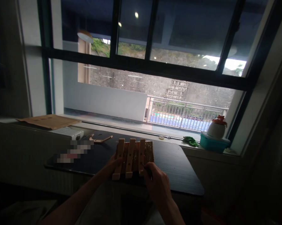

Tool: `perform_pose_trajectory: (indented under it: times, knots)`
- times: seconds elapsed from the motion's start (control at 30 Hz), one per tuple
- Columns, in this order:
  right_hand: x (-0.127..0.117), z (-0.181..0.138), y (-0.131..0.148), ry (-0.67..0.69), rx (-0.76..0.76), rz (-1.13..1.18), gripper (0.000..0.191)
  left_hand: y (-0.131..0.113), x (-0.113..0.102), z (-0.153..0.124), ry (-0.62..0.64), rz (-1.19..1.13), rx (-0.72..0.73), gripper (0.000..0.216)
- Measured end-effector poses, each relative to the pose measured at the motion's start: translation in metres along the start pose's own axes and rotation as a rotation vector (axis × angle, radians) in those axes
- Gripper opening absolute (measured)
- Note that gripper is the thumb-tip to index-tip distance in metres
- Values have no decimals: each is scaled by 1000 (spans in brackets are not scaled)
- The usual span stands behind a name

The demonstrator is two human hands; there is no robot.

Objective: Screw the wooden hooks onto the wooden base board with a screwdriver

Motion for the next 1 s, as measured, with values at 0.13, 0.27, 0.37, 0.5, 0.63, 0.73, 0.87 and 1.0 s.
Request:
perform_pose_trajectory:
  times: [0.13, 0.27, 0.37, 0.5, 0.63, 0.73, 0.87, 1.0]
  knots:
    - [2, 0, 0, -3, -5, 12, 14, -2, 1, 0, 10, 0, 8, 56]
    - [3, 0, 0, -6, -16, 22, 14, -3, 1, -1, 11, 6, 15, 57]
    - [4, 0, 0, -12, -14, 11, 14, -2, 1, 0, 10, 7, 24, 59]
    - [3, 1, -1, -14, 23, -32, 16, -2, 0, 0, 8, 14, 27, 58]
    - [1, 3, 0, -22, 79, -77, 17, -3, 1, 0, 16, 23, 28, 54]
    - [1, 4, -1, -37, 129, -88, 17, -3, 1, 0, 20, 29, 31, 54]
    - [4, -2, -4, -55, 159, 15, 17, -1, 0, 1, 19, 37, 34, 53]
    - [1, -10, -6, -76, 129, 97, 17, -1, -1, 1, 17, 45, 31, 51]
Point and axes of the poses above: each hand's wrist, its own z-axis towards the middle knuckle, its own x-axis out of the palm, y = z × x, the point moved 9 cm from there along z, towards the middle knuckle, and after that the axes turned 8 degrees about x, right-handed, at the moved point
